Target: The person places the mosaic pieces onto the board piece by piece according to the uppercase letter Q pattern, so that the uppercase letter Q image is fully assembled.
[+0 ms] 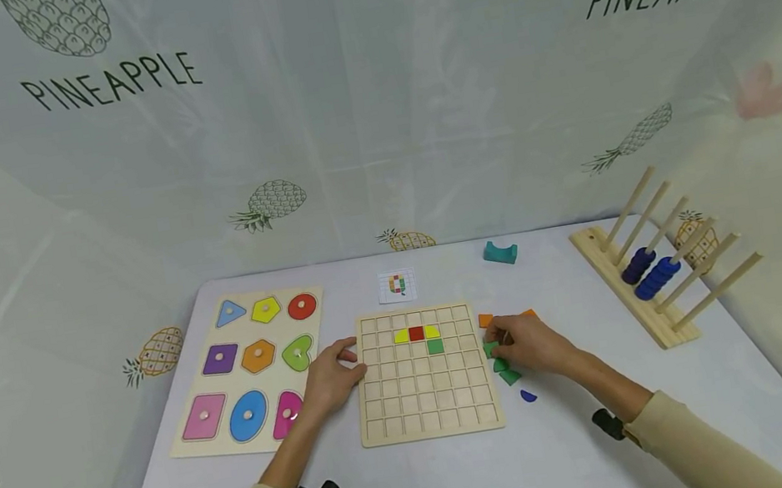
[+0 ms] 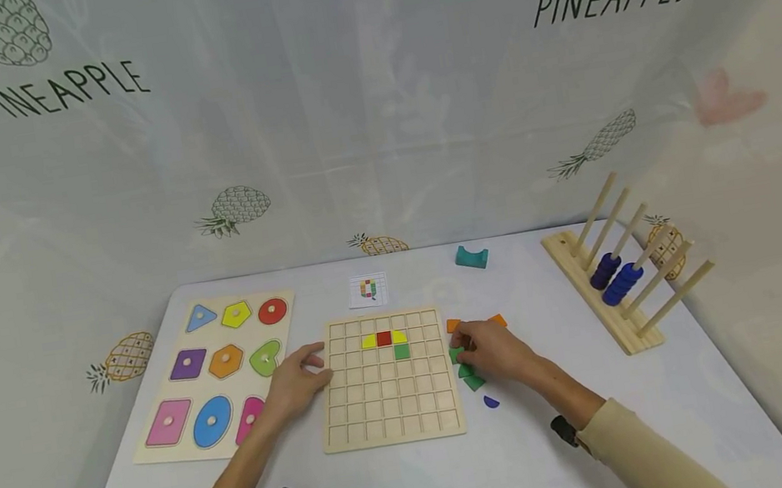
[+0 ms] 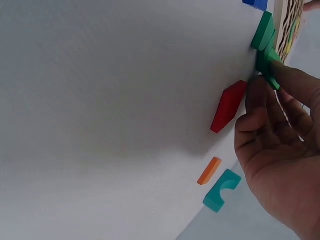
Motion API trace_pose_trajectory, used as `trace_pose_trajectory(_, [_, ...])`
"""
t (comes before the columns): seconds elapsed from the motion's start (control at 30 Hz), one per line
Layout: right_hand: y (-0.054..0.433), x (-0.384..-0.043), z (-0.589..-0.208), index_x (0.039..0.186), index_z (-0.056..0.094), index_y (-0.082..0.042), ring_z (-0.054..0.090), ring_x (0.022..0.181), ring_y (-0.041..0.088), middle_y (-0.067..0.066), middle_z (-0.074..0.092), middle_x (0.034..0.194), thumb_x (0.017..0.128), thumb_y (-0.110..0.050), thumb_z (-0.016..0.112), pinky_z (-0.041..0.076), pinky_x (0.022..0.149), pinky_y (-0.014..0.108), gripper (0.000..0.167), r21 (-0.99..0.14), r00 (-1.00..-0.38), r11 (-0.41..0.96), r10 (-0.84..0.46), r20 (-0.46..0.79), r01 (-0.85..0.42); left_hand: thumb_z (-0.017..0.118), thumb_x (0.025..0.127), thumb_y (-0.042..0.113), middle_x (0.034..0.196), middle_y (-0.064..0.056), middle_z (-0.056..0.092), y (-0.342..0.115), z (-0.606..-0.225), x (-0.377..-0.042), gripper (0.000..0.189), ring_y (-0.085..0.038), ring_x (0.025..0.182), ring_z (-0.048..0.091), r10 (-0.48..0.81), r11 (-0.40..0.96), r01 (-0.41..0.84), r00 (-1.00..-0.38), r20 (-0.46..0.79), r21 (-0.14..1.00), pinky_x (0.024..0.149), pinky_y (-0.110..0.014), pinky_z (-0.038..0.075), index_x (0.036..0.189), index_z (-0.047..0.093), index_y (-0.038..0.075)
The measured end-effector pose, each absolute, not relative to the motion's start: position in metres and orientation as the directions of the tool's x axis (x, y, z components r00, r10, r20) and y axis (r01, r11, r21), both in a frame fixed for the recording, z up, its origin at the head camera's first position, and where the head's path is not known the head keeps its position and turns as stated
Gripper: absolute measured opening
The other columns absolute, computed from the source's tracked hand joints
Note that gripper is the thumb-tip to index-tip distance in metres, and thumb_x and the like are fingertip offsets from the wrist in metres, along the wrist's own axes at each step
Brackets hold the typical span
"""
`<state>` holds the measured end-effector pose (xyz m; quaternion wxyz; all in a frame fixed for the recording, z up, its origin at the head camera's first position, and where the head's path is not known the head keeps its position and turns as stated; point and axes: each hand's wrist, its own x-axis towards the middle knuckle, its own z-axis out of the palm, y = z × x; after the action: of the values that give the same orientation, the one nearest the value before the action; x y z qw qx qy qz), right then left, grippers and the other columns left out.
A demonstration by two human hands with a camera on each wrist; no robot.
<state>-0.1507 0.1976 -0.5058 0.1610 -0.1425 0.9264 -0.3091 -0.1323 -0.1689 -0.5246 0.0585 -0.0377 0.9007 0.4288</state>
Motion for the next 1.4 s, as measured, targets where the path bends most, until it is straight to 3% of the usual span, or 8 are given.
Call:
trace_pose_trajectory(0.13, [0.200, -0.151, -0.503, 0.099, 0.066, -0.014, 0.057, 0.073, 0.014, -0.004, 0.064, 0.084, 0.092, -0.013, 0.071, 0.048, 0.058, 0.028, 0.008, -0.630, -0.903, 0.758, -0.374, -0.213, -0.165, 0.076, 0.084, 0.014, 0.096, -0.005, 0.067, -0.168, -0.525, -0.132, 0.053, -0.013, 0.068, 0.056, -0.014, 0.630, -0.117, -0.990, -0.140, 0.768, 0.063, -0.029, 0.044, 0.135, 0.062, 0.007])
trace_pose_trajectory(0.47, [0.197, -0.158, -0.495, 0.098, 0.067, -0.015, 0.058, 0.074, 0.014, -0.003, 0.065, 0.088, 0.094, -0.013, 0.069, 0.049, 0.058, 0.028, 0.005, -0.636, -0.908, 0.744, -0.387, -0.161, -0.204, 0.077, 0.084, 0.015, 0.096, -0.005, 0.067, -0.168, -0.524, -0.132, 0.053, -0.013, 0.069, 0.057, -0.013, 0.625, -0.112, -0.991, -0.133, 0.772, 0.063, -0.029, 0.045, 0.135, 0.062, 0.007])
trace_pose_trajectory(0.8, [0.175, -0.162, -0.492, 0.103, 0.071, -0.016, 0.060, 0.080, 0.013, -0.006, 0.066, 0.088, 0.092, -0.015, 0.072, 0.050, 0.067, 0.028, 0.010, -0.673, -0.908, 0.708, -0.400, -0.129, -0.216, 0.077, 0.084, 0.013, 0.096, -0.005, 0.067, -0.169, -0.525, -0.131, 0.052, -0.012, 0.066, 0.057, -0.012, 0.623, -0.110, -0.991, -0.132, 0.774, 0.061, -0.028, 0.044, 0.134, 0.062, 0.006])
trace_pose_trajectory(1.17, [0.140, -0.158, -0.497, 0.104, 0.071, -0.015, 0.060, 0.081, 0.011, -0.008, 0.066, 0.089, 0.093, -0.013, 0.070, 0.050, 0.073, 0.029, 0.012, -0.736, -0.844, 0.616, -0.524, -0.116, -0.281, 0.077, 0.085, 0.013, 0.096, -0.005, 0.066, -0.169, -0.522, -0.131, 0.053, -0.012, 0.065, 0.057, -0.013, 0.616, -0.121, -0.990, -0.143, 0.779, 0.061, -0.029, 0.045, 0.135, 0.062, 0.006])
trace_pose_trajectory(1.4, [0.126, -0.155, -0.503, 0.098, 0.071, -0.019, 0.060, 0.080, 0.006, -0.012, 0.066, 0.085, 0.093, -0.017, 0.071, 0.051, 0.074, 0.028, 0.005, -0.687, -0.835, 0.650, -0.538, -0.114, -0.325, 0.077, 0.084, 0.013, 0.096, -0.005, 0.066, -0.168, -0.523, -0.131, 0.052, -0.013, 0.066, 0.057, -0.016, 0.622, -0.119, -0.990, -0.140, 0.774, 0.063, -0.029, 0.045, 0.134, 0.063, 0.007])
